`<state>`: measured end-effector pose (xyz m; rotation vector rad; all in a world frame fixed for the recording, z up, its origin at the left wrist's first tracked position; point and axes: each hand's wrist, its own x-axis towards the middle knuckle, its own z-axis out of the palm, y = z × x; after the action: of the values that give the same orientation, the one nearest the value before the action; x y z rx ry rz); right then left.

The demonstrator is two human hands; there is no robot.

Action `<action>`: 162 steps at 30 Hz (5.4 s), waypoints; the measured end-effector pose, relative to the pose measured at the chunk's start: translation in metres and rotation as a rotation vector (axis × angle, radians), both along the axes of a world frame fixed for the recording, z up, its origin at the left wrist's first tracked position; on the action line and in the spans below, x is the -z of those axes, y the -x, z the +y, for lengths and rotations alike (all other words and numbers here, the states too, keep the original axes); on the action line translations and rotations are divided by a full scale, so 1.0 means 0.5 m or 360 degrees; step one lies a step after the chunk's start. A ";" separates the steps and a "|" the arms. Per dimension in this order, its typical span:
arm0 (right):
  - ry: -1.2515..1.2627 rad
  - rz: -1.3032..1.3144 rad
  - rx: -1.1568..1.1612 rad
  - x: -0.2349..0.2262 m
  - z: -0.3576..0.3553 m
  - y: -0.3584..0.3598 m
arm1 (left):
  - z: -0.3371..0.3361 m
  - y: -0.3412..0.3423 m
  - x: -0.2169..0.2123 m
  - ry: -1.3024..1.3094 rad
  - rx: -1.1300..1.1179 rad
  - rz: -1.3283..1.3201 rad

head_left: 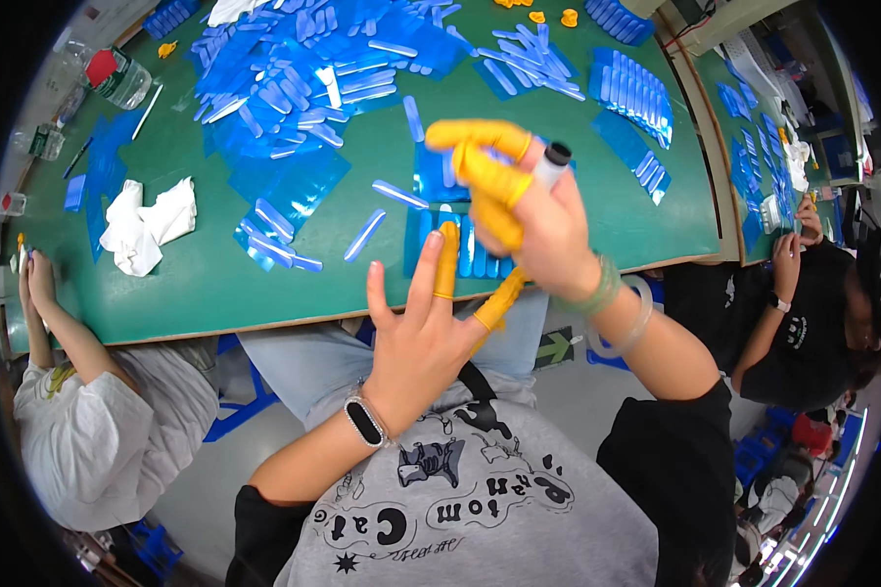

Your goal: The person holds a marker in one hand, lifts and flattens sheets carrying strips onto the table, and marks across each strip using the marker while steadying the sheet by hand.

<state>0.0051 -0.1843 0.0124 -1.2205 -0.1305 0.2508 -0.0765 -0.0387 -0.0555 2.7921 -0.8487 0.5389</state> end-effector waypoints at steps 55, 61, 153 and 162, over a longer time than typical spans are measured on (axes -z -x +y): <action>0.0199 -0.0068 -0.0141 -0.007 0.061 0.005 | 0.030 0.033 0.015 0.0091 -0.0243 0.0131; 0.0154 -0.0155 0.0001 0.003 0.046 -0.056 | 0.022 0.032 0.006 0.0181 -0.0274 0.0118; 0.1569 -0.1929 -0.0538 0.023 0.031 0.146 | 0.218 0.011 -0.107 0.2670 -0.0289 0.1607; 0.1641 -0.2069 -0.0501 -0.040 0.049 0.133 | 0.168 -0.020 -0.148 0.2843 -0.0313 0.1286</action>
<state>-0.0616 -0.1599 0.0323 -2.2278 -1.4692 -0.3030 -0.0664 0.0453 0.0187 1.1379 0.1835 0.0045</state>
